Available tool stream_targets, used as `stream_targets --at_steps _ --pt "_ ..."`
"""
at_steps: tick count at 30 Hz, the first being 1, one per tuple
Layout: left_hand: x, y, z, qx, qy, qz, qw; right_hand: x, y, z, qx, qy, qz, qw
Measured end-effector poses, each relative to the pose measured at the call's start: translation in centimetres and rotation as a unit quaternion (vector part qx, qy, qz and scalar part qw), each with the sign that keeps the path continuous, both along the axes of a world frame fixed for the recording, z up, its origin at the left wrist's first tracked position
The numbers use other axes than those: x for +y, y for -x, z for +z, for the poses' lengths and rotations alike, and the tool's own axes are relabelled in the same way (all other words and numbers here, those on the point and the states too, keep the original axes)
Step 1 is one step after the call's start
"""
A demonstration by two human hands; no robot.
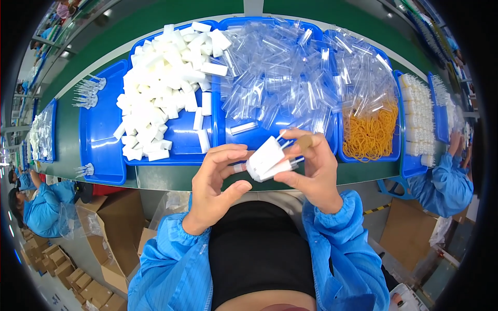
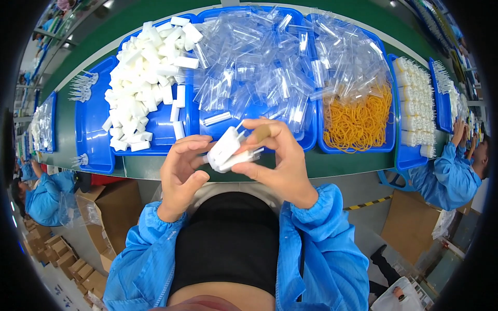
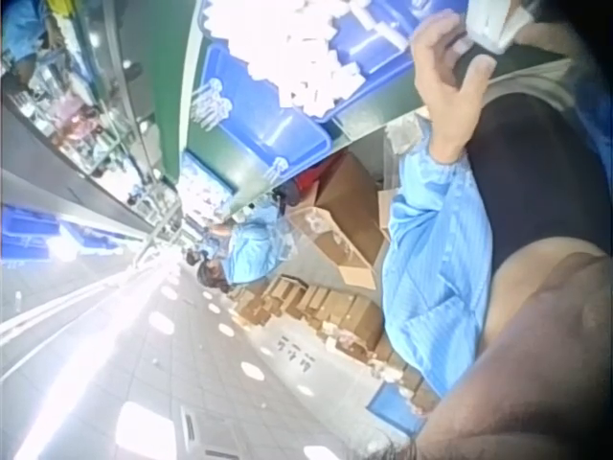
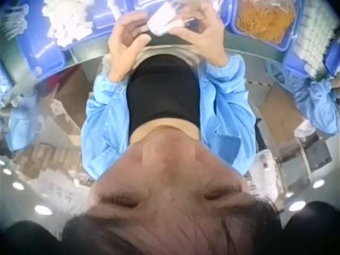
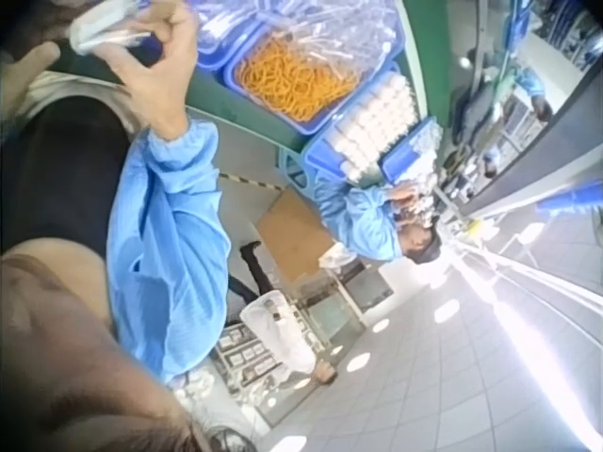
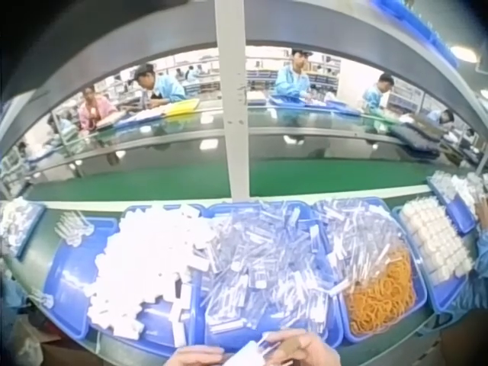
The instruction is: The person assembles small white plastic components into a circular holder by hand, then secures them with a rubber band.
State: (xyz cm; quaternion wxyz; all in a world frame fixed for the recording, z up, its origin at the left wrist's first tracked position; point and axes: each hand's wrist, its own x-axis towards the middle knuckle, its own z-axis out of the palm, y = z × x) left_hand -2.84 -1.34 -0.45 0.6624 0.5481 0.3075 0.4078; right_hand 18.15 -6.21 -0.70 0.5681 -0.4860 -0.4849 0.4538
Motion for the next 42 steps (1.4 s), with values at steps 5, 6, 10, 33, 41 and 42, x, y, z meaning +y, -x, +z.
stream_targets --at_steps 5,6,10,33,41,42 --pt "0.0 0.5 -0.6 0.011 0.06 -0.116 0.991 -1.0 0.0 -0.5 -0.102 -0.026 0.092 0.99" --pt "0.0 0.5 -0.5 0.011 0.06 -0.116 0.991 -1.3 0.3 -0.6 -0.057 0.005 0.082 0.995" --pt "-0.3 0.6 -0.5 0.016 0.075 -0.073 0.994 -0.7 0.2 0.0 -0.05 0.022 0.095 0.994" --pt "0.9 2.8 -0.7 0.139 -0.088 0.131 0.978 6.3 1.3 1.7 -0.494 -0.142 0.015 0.857" --pt "0.8 2.1 0.1 0.061 -0.035 0.078 0.995 4.7 2.6 3.2 0.131 0.075 -0.064 0.986" --pt "0.2 1.8 0.1 0.08 -0.052 0.075 0.993 4.1 2.6 3.0 0.14 0.064 -0.053 0.987"
